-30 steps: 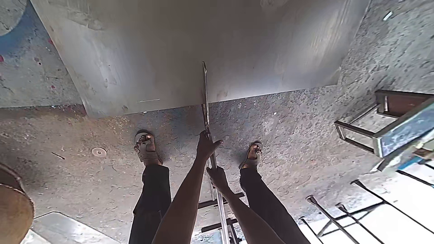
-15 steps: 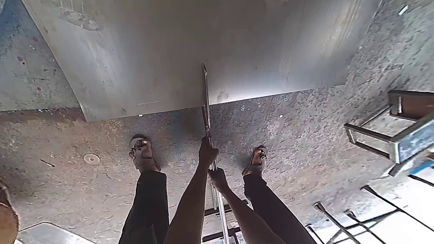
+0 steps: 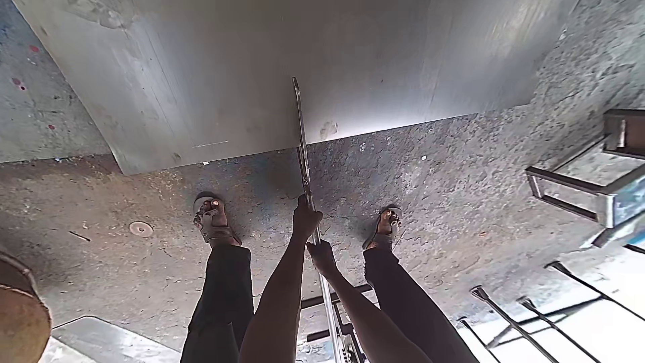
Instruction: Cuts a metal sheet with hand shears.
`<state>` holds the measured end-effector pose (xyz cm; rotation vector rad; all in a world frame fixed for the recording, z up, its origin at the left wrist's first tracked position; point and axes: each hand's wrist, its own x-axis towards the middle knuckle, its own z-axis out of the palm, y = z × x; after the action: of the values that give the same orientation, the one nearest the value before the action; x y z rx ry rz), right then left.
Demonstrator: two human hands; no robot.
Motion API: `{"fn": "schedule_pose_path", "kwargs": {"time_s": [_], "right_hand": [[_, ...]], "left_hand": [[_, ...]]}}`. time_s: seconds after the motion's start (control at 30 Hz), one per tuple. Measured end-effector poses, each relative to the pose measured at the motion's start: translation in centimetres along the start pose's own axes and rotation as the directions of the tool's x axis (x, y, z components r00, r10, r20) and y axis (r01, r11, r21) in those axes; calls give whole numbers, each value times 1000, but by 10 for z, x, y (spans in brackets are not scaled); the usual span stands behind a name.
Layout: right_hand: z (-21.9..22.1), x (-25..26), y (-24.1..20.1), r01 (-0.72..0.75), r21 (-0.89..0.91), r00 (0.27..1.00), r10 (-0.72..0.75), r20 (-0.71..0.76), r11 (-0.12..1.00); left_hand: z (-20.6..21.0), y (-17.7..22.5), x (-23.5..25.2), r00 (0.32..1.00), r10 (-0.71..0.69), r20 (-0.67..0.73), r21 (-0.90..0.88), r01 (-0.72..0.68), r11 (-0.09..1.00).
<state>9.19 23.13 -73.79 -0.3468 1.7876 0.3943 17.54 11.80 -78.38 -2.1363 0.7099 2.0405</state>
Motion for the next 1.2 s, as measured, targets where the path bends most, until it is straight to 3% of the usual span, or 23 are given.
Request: {"fn": "schedule_pose_path", "kwargs": {"time_s": [0.1,0.2,0.3,0.4,0.47,0.53,0.63,0.7,0.77,0.8,0.83,0.9,0.93,0.97,1.1,1.2], "right_hand": [[-5,21,-18,49,5,999,-49,-19,999],[-2,1,2,9,-22,1000,-9,2,1000],[-6,12,-11,135,-40,990,-137,-31,990],[0,7,7,240,-60,966,-244,-81,969],[6,34,0,265,-109,953,-277,-119,958],[29,29,7,201,-130,965,-219,-145,971],[32,32,-14,68,-139,985,-89,-150,988],[22,34,-6,45,-45,997,-48,-68,998],[16,41,21,12,120,999,-16,31,993],[20,46,36,-15,205,997,-2,81,979],[26,42,56,-55,269,992,23,123,962],[31,37,74,-85,255,993,60,103,963],[26,27,74,-82,210,995,70,65,974],[18,8,71,-72,171,997,68,29,983],[-23,-74,10,-47,232,999,46,6,972],[-38,-101,-34,-83,342,996,68,55,936]], "left_hand": [[-6,14,21,998,50,-30,-8,-50,999],[2,4,-6,999,-26,-37,49,27,998],[7,27,-10,979,-100,-178,129,124,984],[22,25,-23,960,-160,-228,226,213,951],[22,29,0,960,-151,-237,278,216,936],[16,11,-4,963,-173,-209,345,238,908],[-8,13,0,986,-110,-128,393,152,907],[-24,19,-1,989,2,-151,258,37,965],[-41,37,16,918,124,-375,-170,-200,965],[-56,55,33,884,90,-460,-415,-303,858],[-72,70,46,894,17,-447,-640,-333,692],[-101,104,77,944,-107,-312,-926,-278,255],[-109,115,84,959,-122,-256,-964,-244,105],[-112,120,83,960,-146,-240,-971,-234,55],[-114,130,53,928,-165,-335,-939,-315,137],[-115,138,26,911,-202,-361,-928,-329,174]]}}
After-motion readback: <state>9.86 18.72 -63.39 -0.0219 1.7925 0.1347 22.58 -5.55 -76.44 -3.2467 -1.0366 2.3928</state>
